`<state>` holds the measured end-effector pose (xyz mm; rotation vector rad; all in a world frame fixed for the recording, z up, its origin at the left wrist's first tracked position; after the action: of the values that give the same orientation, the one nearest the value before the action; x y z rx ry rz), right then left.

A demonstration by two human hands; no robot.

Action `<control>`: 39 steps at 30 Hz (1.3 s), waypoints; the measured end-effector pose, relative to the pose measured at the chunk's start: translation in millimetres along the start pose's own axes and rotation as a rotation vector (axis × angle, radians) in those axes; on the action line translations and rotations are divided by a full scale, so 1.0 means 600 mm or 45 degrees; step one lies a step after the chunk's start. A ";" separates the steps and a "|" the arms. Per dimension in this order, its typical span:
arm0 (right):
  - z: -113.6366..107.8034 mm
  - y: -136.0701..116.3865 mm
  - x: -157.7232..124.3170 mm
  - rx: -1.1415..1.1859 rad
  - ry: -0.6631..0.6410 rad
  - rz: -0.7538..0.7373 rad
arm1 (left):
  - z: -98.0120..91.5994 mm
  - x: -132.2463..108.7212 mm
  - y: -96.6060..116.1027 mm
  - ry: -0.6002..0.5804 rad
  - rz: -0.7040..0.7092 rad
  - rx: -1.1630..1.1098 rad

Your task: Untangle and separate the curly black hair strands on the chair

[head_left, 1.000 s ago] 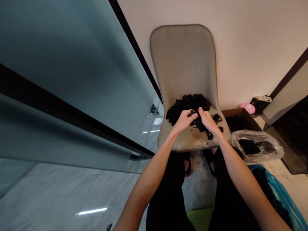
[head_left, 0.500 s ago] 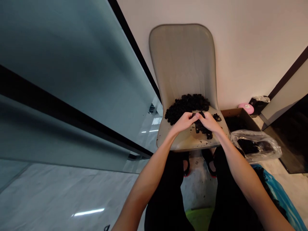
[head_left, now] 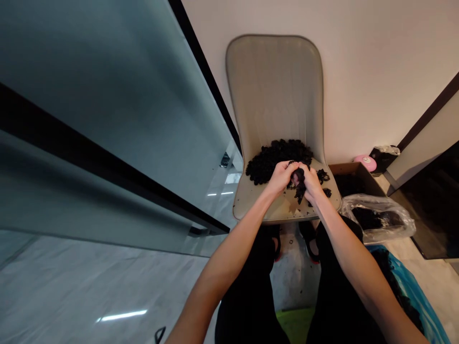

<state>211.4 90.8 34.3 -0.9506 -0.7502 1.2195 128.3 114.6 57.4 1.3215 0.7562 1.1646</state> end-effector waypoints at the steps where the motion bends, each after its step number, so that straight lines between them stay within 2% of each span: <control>1: 0.003 0.000 0.000 0.034 0.018 0.010 | 0.000 -0.001 0.001 0.062 0.009 -0.048; 4: 0.008 -0.002 0.000 0.083 0.044 0.022 | -0.001 -0.004 0.002 0.192 0.013 -0.198; 8: 0.016 -0.007 0.002 0.138 0.003 0.018 | -0.005 -0.003 0.005 0.256 -0.059 -0.345; 10: 0.021 -0.012 0.004 0.201 -0.043 0.020 | -0.008 -0.001 0.013 0.244 -0.083 -0.417; 14: 0.038 -0.030 0.003 0.300 -0.203 0.011 | -0.008 0.000 0.041 0.115 -0.041 -0.556; 17: 0.042 -0.038 0.007 0.198 -0.231 -0.041 | -0.012 -0.001 0.053 0.050 0.022 -0.368; 20: 0.031 -0.035 0.017 -0.016 -0.166 -0.119 | -0.023 0.000 0.041 -0.032 -0.028 -0.136; 23: 0.013 -0.040 0.025 -0.321 -0.137 -0.249 | -0.050 0.000 0.027 -0.054 -0.053 0.054; 27: -0.001 -0.053 0.020 -0.710 -0.286 -0.379 | -0.078 -0.012 0.027 -0.010 0.033 0.311; 31: -0.008 -0.058 0.008 -0.832 -0.435 -0.413 | -0.072 -0.035 0.044 0.015 0.223 0.459; 39: -0.004 -0.039 -0.002 -0.828 -0.362 -0.370 | -0.051 -0.050 0.060 0.054 0.421 0.543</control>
<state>223.1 87.2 54.6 -1.1456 -1.5144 0.8675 83.6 91.6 81.6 1.8337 0.8707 1.3408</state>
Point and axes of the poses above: each hand's wrist, its own x-axis towards the middle knuckle, its own z-axis out of the palm, y = z × x, the point moved 8 cm from there along x, towards the middle knuckle, and after that the axes turned 3 degrees about y, right-handed, at the moved point
